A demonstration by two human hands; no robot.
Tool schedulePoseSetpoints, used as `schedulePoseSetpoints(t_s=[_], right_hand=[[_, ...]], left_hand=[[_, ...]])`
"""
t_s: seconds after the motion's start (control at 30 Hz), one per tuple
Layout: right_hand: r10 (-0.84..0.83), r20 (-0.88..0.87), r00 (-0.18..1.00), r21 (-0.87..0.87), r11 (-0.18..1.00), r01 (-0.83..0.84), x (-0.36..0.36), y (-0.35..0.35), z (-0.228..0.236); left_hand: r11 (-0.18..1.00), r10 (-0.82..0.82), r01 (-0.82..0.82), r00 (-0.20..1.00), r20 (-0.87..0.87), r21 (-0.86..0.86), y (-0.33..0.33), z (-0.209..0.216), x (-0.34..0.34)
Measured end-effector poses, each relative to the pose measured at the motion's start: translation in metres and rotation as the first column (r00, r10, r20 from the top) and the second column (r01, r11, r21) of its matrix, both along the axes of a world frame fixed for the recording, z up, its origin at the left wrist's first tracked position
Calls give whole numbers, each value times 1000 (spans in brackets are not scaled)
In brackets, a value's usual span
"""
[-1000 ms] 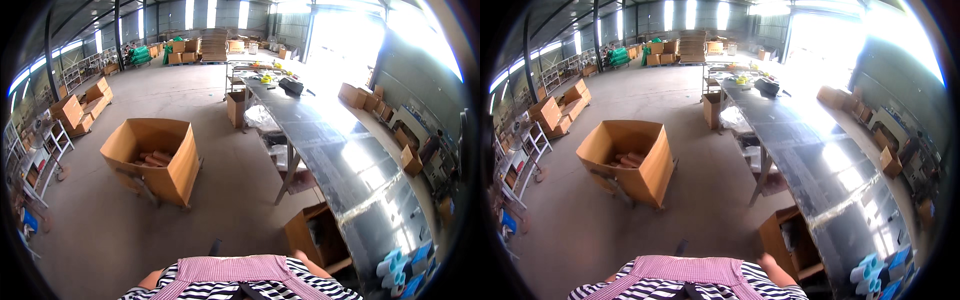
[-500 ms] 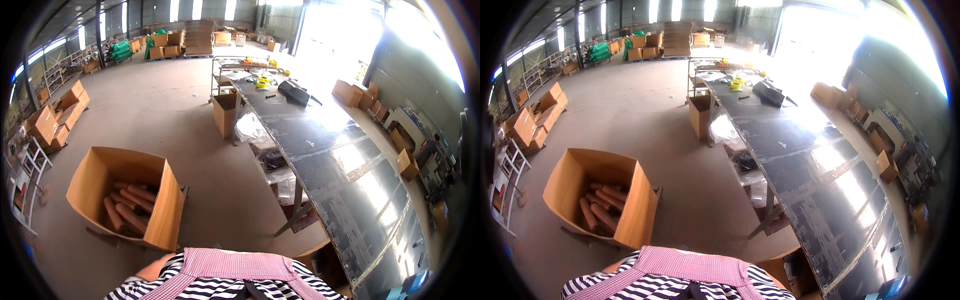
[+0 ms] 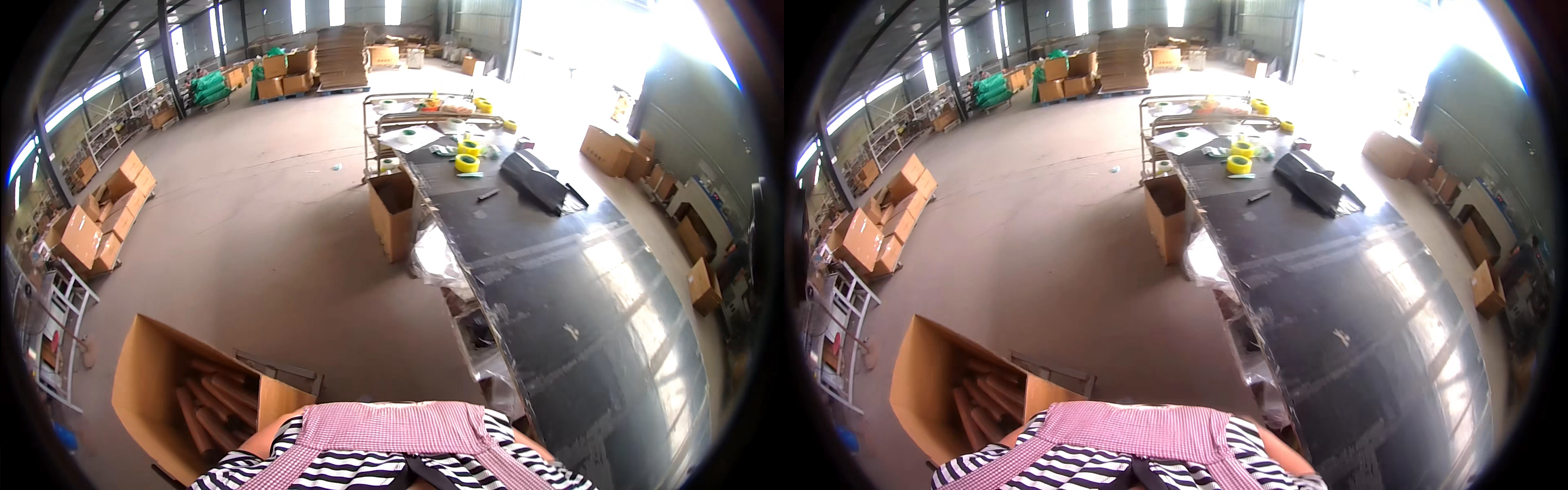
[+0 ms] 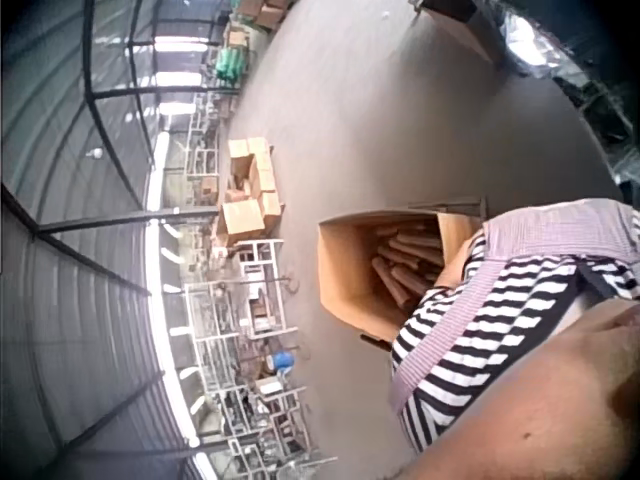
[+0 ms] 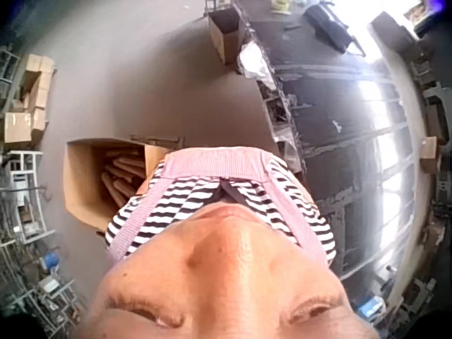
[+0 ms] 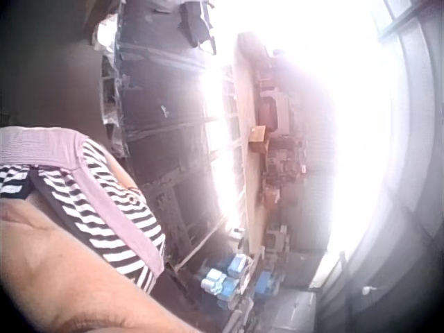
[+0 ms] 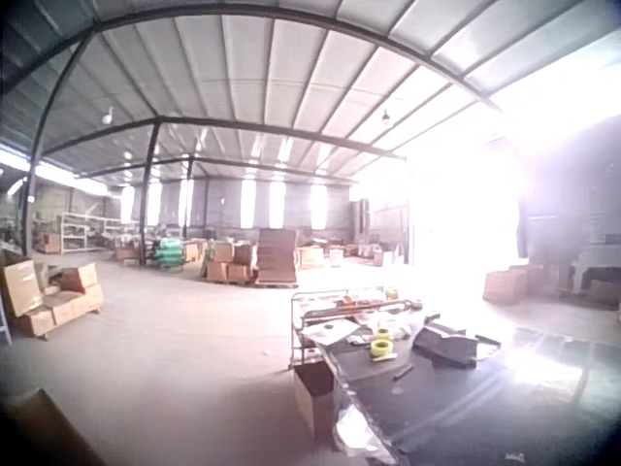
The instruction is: The person rolls several rubber bath mats by hand and secures each with adhesive tape before moving them to a sorting area and reviewing paperwork.
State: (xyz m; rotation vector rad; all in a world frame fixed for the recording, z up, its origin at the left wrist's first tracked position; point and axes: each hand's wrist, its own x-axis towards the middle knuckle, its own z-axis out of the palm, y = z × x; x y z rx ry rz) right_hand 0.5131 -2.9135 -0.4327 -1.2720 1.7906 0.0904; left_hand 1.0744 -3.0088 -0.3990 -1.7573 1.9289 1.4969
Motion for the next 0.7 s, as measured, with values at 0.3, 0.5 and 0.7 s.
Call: schedulePoseSetpoints(t_s=[0.3,0.5,0.7], right_hand=[[95,410,907,-514,846,144,91,-440,173],[-30,536,844,-279,937,211,100,-545,152],[-100,773,626,-317,794,518,72,-629,260]], left_hand=[[922,342,-348,937,63,172,-193,27,44],[988,63,-65,998,16,139,-446,46,24],[847,-183,193,981,68,-495,-719,102,-52]])
